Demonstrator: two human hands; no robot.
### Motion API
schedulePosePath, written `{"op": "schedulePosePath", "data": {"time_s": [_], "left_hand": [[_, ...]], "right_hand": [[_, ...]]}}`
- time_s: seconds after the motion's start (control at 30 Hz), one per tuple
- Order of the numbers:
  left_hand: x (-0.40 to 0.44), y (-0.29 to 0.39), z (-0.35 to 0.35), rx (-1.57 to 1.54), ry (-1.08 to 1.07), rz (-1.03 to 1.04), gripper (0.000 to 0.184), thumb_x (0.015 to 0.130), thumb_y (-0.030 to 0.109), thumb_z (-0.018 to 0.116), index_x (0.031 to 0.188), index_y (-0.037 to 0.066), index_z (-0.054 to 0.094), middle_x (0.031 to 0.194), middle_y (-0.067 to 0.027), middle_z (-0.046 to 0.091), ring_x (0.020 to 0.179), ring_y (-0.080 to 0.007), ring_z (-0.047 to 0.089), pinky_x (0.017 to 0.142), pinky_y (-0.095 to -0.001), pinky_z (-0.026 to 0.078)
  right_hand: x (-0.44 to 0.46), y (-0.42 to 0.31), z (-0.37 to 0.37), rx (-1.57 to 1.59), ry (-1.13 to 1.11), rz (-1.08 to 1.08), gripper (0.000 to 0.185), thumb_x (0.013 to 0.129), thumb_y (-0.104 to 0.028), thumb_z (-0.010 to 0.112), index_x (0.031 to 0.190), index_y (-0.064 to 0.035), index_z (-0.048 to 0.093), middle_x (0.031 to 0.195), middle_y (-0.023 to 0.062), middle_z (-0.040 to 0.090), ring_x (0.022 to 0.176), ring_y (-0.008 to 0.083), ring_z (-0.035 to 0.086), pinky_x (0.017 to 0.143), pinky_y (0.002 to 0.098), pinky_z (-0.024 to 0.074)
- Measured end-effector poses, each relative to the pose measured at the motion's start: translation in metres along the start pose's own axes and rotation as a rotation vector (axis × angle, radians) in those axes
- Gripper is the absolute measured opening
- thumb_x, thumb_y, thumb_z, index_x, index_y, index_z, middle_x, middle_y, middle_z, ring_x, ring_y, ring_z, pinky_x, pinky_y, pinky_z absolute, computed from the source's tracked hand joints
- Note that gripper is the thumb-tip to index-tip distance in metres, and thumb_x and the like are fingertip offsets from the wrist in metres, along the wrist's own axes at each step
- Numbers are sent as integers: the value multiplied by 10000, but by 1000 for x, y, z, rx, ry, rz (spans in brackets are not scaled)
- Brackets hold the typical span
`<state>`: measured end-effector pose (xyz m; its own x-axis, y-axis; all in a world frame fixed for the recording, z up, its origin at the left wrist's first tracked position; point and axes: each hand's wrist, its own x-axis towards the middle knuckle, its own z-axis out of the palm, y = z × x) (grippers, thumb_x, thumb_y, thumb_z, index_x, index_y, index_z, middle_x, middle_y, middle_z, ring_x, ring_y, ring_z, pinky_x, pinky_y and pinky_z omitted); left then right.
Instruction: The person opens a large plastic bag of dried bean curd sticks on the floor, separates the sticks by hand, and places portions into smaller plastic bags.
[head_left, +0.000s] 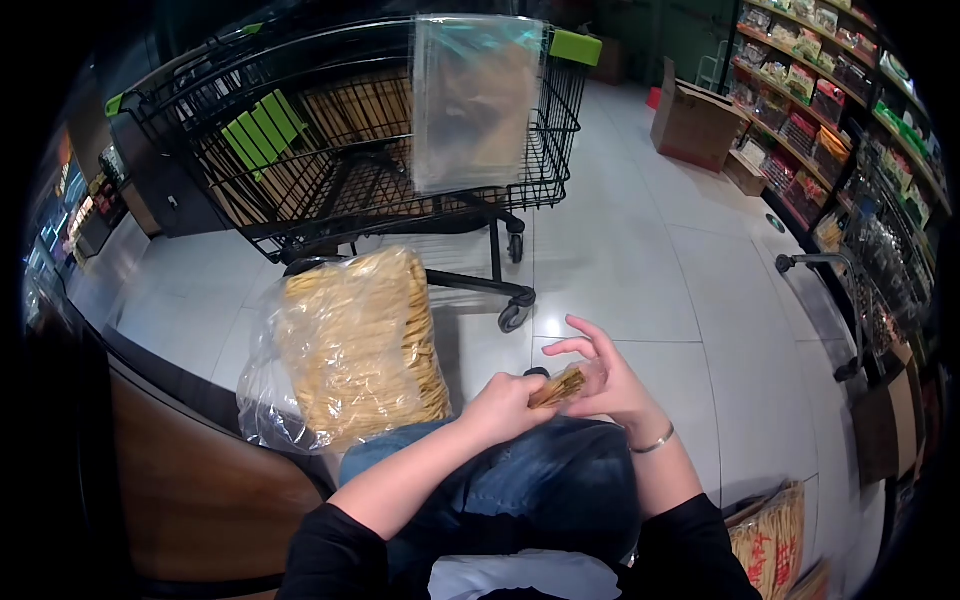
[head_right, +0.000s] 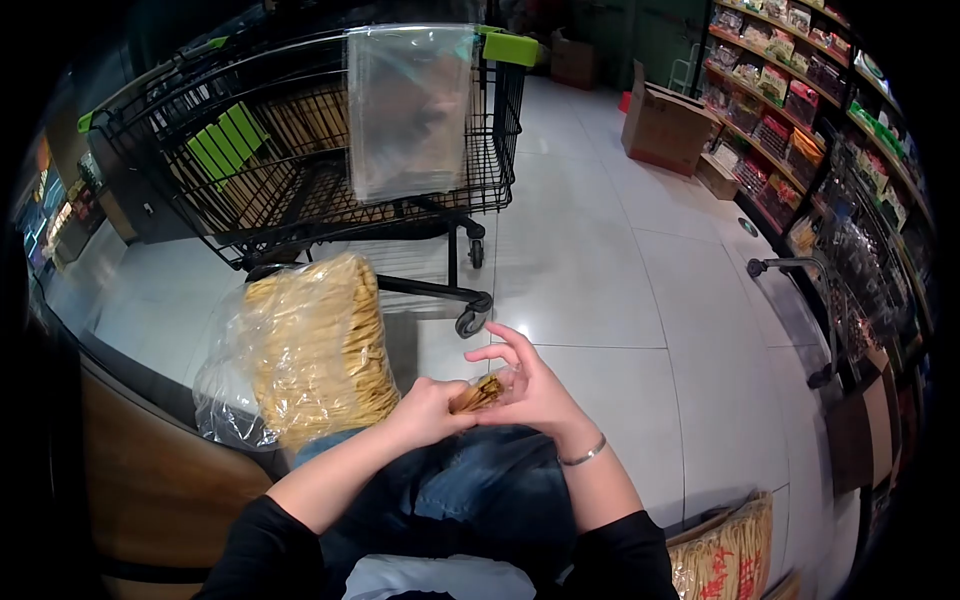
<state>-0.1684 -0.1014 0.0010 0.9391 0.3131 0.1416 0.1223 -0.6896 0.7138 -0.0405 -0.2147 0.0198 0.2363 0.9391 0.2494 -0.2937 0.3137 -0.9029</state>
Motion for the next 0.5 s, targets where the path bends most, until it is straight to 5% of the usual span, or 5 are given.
{"op": "schedulePosePath", "data": {"time_s": [0.13,0.3,0.4,0.43,0.5], "left_hand": [[2,12,-3,-333,-128,-168,213,662,163,644,634,3,505,523,-99,539,451,-198,531,456,-280,415],[5,4,2,-214,-103,141,181,656,184,667,688,46,556,553,-92,533,504,-176,526,499,-280,410],[10,2,-3,-172,-129,191,180,656,191,673,724,53,578,562,-87,539,514,-165,530,511,-274,418],[12,2,-6,-135,-170,209,189,663,196,673,737,47,584,563,-79,546,508,-151,530,507,-265,421],[14,8,-13,-293,-228,39,199,676,201,670,734,34,578,570,-62,552,504,-128,526,497,-250,421]], "right_hand": [[-1,6,-17,36,-203,174,805,539,64,701,1238,-27,311,1097,84,430,880,153,507,744,242,459],[2,4,-2,-628,-174,-209,431,511,-4,746,916,-48,606,934,41,474,813,134,503,723,230,427],[3,2,-5,-741,-207,-368,541,522,-8,741,1024,-54,545,918,44,476,801,128,500,724,235,427],[1,2,-2,-742,-211,-369,541,522,-8,741,1024,-54,545,918,44,476,801,128,500,724,235,427],[-4,3,8,-189,22,-74,698,508,-57,761,1131,-76,447,923,60,482,774,118,494,682,225,419]]}}
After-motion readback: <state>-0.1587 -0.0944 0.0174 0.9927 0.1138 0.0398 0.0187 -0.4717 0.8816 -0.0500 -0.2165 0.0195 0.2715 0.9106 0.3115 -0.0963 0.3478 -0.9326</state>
